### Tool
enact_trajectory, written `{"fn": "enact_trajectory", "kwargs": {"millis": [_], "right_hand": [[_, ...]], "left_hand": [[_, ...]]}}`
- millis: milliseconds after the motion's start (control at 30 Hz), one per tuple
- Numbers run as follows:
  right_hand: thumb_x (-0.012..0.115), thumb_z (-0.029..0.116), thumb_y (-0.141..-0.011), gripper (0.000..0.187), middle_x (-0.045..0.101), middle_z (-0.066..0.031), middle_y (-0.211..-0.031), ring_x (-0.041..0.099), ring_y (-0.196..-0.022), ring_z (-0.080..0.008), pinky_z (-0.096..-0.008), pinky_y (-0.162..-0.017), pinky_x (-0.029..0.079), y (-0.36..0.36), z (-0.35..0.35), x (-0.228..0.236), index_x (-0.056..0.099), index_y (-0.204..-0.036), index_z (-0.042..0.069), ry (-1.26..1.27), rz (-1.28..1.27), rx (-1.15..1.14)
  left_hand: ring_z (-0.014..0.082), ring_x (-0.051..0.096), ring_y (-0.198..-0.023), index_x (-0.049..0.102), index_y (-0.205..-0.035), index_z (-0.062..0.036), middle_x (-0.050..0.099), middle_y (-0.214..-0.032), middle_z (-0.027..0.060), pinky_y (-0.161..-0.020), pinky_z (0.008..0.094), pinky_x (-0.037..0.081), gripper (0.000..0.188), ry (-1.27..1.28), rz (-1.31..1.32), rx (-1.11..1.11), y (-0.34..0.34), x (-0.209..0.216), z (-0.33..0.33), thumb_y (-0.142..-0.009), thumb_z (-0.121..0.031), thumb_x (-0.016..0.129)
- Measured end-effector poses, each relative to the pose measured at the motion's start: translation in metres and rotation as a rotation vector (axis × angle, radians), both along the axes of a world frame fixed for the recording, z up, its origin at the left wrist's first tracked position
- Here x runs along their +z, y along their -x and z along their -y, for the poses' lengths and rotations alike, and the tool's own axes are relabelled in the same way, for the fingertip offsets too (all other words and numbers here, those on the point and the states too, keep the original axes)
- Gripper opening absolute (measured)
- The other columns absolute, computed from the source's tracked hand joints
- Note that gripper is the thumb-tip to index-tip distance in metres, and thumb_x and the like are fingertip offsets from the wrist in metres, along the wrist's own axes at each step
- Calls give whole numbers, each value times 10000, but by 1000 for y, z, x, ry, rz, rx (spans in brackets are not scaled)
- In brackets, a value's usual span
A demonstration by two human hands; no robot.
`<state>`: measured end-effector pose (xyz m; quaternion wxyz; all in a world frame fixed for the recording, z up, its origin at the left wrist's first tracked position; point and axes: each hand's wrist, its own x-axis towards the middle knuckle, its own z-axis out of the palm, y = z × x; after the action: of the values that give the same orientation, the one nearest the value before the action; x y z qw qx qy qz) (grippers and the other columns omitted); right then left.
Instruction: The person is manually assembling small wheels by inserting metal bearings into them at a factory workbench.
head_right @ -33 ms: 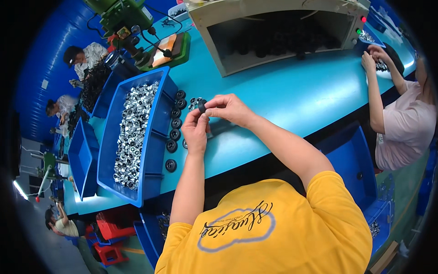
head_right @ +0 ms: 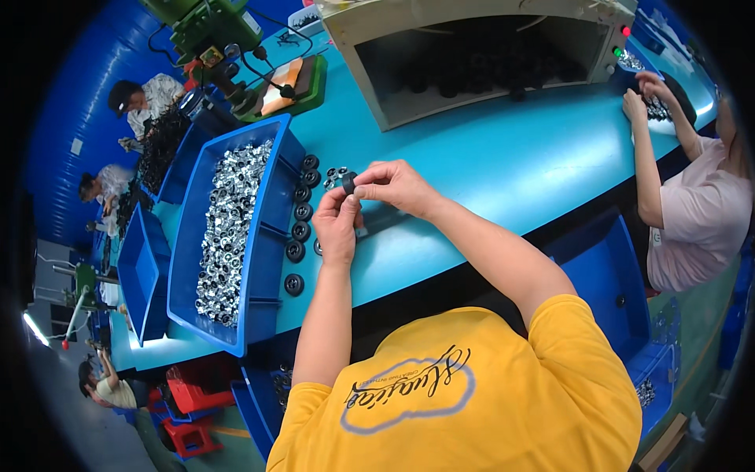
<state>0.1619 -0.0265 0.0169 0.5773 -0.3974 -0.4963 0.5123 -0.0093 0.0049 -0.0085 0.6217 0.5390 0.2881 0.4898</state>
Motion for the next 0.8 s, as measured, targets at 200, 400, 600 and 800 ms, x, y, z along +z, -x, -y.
{"fn": "enact_trajectory", "kwargs": {"millis": [200, 400, 600, 800], "right_hand": [[793, 191, -909, 168, 580, 39, -871, 487, -701, -52, -228, -589, 377, -8, 1, -5, 729, -941, 38, 113, -51, 92], [827, 123, -854, 158, 590, 23, -895, 544, -801, -75, -246, -716, 457, -7, -3, -9, 749, -965, 43, -48, -38, 55], [846, 103, -805, 249, 616, -1, -871, 590, -784, -101, -251, -707, 480, -1, 2, -6, 778, -1043, 76, -166, 259, -116], [813, 118, -810, 168, 642, -59, -807, 619, -650, -200, -303, -585, 495, 12, 10, -2, 747, -953, 59, -449, 763, -455]], "left_hand": [[87, 546, -618, 673, -1032, -35, 638, -791, -3, -540, 238, 440, 227, 180, 223, -245, 4, -13, -9, -933, -215, 771], [118, 592, -654, 649, -1103, -50, 654, -823, 25, -571, 253, 486, 262, 206, 219, -226, 4, -8, -9, -957, -251, 731], [129, 616, -661, 662, -1082, -12, 689, -848, 60, -576, 257, 503, 227, 254, 268, -149, 6, -12, -13, -981, -212, 704], [119, 622, -641, 669, -1076, -4, 704, -868, 70, -558, 250, 524, 211, 233, 209, -74, 7, -14, -12, -988, -194, 693]]}}
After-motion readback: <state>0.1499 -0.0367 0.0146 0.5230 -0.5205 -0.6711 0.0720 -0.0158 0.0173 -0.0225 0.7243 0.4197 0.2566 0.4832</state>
